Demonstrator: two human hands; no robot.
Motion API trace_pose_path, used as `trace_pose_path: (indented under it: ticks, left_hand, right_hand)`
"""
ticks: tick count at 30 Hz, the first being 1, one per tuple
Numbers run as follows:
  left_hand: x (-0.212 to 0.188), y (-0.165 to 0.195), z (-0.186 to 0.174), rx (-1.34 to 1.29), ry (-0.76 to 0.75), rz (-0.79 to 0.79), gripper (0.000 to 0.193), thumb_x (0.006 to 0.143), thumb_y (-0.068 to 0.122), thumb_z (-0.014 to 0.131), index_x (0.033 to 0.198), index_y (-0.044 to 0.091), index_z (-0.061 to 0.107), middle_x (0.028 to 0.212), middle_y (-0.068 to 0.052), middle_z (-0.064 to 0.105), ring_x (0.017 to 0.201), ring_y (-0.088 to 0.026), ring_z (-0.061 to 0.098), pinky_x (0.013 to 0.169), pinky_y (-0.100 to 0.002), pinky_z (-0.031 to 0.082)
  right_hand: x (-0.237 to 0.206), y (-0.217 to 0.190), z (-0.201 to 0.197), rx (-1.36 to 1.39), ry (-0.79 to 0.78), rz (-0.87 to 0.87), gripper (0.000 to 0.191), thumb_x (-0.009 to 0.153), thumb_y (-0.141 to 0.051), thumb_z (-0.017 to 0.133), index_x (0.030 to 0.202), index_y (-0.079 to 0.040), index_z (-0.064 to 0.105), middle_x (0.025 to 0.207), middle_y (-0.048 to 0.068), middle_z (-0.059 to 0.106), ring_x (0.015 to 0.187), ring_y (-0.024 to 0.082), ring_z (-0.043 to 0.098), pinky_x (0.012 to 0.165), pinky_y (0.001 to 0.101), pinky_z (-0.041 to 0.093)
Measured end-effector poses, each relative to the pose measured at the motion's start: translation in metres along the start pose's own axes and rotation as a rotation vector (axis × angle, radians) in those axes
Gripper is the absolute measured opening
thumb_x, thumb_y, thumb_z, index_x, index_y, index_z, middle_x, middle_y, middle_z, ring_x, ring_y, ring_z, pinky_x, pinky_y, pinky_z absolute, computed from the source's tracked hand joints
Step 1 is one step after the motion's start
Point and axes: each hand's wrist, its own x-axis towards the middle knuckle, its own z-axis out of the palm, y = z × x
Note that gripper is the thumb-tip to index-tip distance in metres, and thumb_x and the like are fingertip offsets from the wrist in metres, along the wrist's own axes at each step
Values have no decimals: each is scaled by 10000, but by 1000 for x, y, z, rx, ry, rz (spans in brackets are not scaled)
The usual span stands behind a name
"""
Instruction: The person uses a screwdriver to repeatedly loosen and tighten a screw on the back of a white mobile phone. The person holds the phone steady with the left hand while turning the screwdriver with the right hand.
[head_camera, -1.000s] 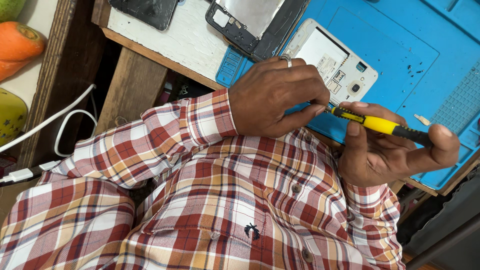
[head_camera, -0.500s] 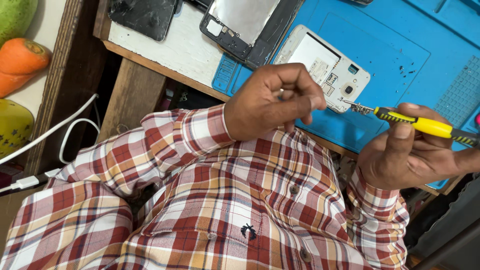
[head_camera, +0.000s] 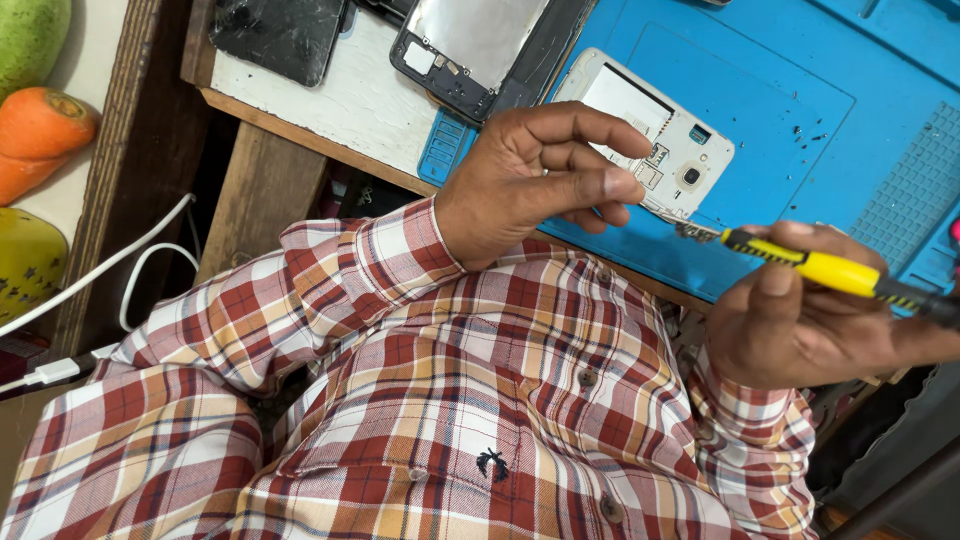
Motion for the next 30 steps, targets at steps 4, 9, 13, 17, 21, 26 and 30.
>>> trace_pose_path:
  ticks: [4, 9, 13, 17, 21, 26, 30]
  left_hand:
    - [3, -5, 0, 33, -21, 24, 284, 1084, 205, 691, 1324, 57, 659, 1034, -79, 796, 957, -146, 790, 837, -304, 687]
    - [3, -9, -2, 8, -62, 44, 274, 1102, 216, 679, 1323, 89, 579, 900, -31, 725, 837, -99, 698, 792, -272, 611]
    - [4, -13, -2, 33, -74, 88, 244, 1091, 164, 729, 1260, 52, 594, 941, -43, 705, 877, -97, 697, 842, -288, 628]
    - [5, -16, 3, 186, -105, 214, 199, 1041, 103, 787, 1202, 26, 700, 1059, -85, 758, 1002, -121, 745, 982, -296, 656]
    - [2, -12, 3, 138, -113, 83, 225, 1000, 92, 762, 1216, 46, 721, 1136, -72, 774, 1088, -131, 755, 999, -288, 652]
    - [2, -11, 6, 340, -162, 171, 194, 967, 80, 798, 1143, 44, 727, 1092, -83, 765, 1011, -118, 775, 888, -260, 690]
    - [0, -10, 7, 231, -141, 132, 159, 968, 66, 821, 996, 39, 667, 984, -79, 756, 899, -97, 750, 787, -248, 666]
  right_hand:
    - [-2, -8, 10, -65, 16, -19, 830, 1024, -1, 765, 1585, -227, 196, 1131, 226, 756, 864, 348, 791, 698, 399, 697]
    - [-4, -5, 8, -76, 2, 6, 828, 1054, 32, 756, 1599, -247, 199, 1106, 225, 786, 883, 362, 794, 724, 410, 684]
    - [-2, -1, 0, -30, -29, 57, 836, 1147, 9, 759, 1615, -251, 117, 1196, 224, 767, 938, 309, 792, 779, 375, 690]
    - [9, 4, -8, 78, -11, 124, 716, 1163, -8, 739, 1599, -189, 199, 1140, 233, 757, 877, 269, 780, 747, 343, 681]
    - [19, -3, -15, 112, 42, 239, 375, 1253, -71, 707, 1484, -39, 414, 1173, 201, 685, 943, 262, 751, 826, 368, 682]
    - [24, -7, -15, 120, 59, 283, 221, 1245, -92, 690, 1301, 87, 574, 1187, 194, 658, 962, 262, 719, 875, 375, 671]
    - [23, -3, -16, 156, 58, 306, 265, 1258, -78, 709, 1377, 35, 501, 1180, 205, 663, 947, 262, 719, 878, 388, 685]
